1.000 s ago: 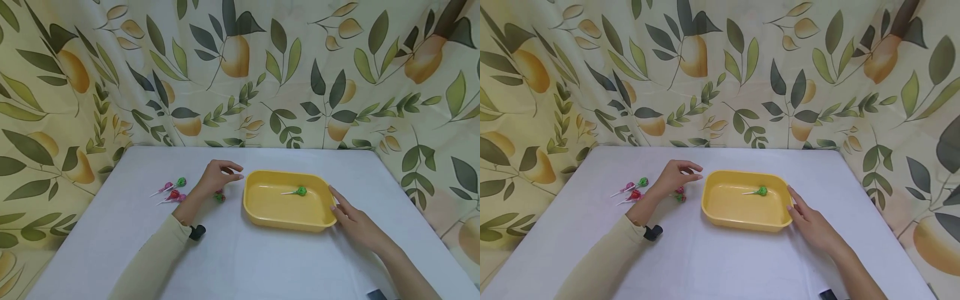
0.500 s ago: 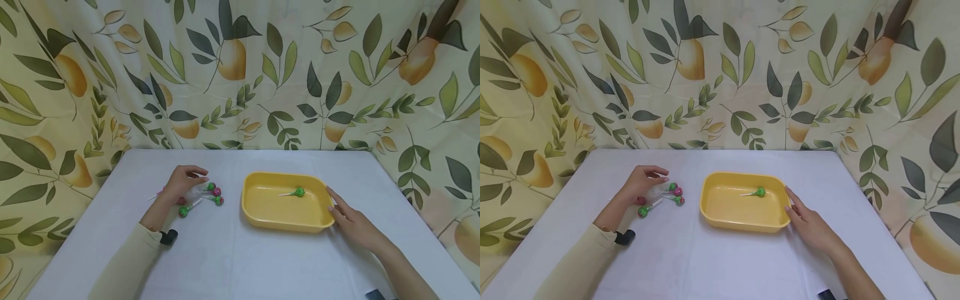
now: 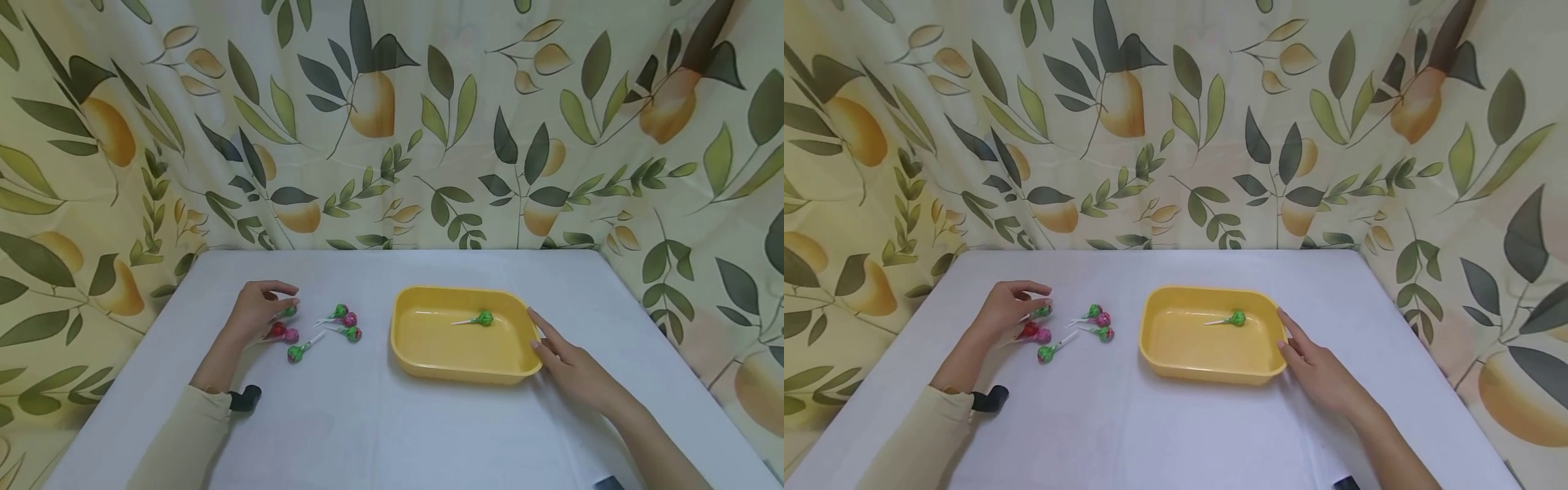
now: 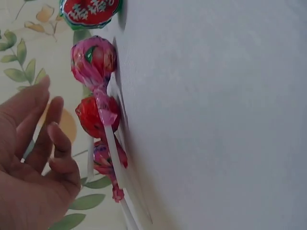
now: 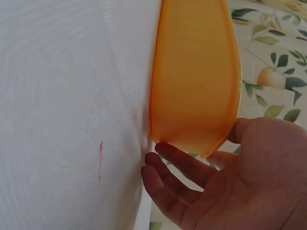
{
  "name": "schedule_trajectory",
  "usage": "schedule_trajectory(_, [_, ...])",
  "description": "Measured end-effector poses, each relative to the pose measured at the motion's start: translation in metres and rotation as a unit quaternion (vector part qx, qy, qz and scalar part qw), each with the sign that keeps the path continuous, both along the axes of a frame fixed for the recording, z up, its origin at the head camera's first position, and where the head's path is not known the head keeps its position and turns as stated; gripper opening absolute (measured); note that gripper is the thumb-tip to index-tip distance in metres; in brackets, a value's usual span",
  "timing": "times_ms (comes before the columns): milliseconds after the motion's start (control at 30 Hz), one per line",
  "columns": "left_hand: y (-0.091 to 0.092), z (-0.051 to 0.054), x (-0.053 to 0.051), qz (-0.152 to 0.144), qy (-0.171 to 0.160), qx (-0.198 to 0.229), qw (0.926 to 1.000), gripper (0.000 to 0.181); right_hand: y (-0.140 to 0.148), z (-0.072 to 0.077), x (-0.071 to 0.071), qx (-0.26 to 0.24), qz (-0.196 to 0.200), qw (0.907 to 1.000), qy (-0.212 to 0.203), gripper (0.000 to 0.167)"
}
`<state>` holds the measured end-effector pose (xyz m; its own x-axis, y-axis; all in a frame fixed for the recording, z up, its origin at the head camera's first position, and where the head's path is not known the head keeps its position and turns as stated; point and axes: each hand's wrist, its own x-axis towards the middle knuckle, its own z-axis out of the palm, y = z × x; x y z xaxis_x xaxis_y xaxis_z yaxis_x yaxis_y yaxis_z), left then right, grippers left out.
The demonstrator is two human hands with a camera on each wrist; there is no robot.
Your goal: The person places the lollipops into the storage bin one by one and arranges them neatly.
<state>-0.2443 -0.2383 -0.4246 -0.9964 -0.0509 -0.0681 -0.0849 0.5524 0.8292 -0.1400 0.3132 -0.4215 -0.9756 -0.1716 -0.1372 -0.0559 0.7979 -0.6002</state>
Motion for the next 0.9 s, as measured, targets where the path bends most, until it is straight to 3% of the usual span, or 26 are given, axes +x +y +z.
schedule_trajectory(100, [-0.008, -0.004, 0.002, 0.004, 0.017, -0.036, 0.9992, 0.03, -0.001, 0.001, 0.001, -0.001, 0.0, 1.0, 0.001, 0.068])
schedule_trajectory(233, [-0.017, -0.008, 0.001, 0.002, 0.016, -0.05, 0.9986, 0.03, -0.002, 0.002, 0.002, 0.0, -0.001, 1.0, -0.001, 0.068])
schedule_trajectory(633, [-0.024, -0.021, 0.002, -0.002, 0.008, -0.022, 0.9997, 0.032, 0.0, 0.001, 0.002, 0.005, 0.001, 1.0, 0.0, 0.067])
schedule_trajectory(900, [-0.022, -0.023, 0.0, -0.023, 0.021, -0.041, 0.9987, 0.032, -0.002, 0.002, 0.002, 0.005, 0.001, 1.0, -0.001, 0.068])
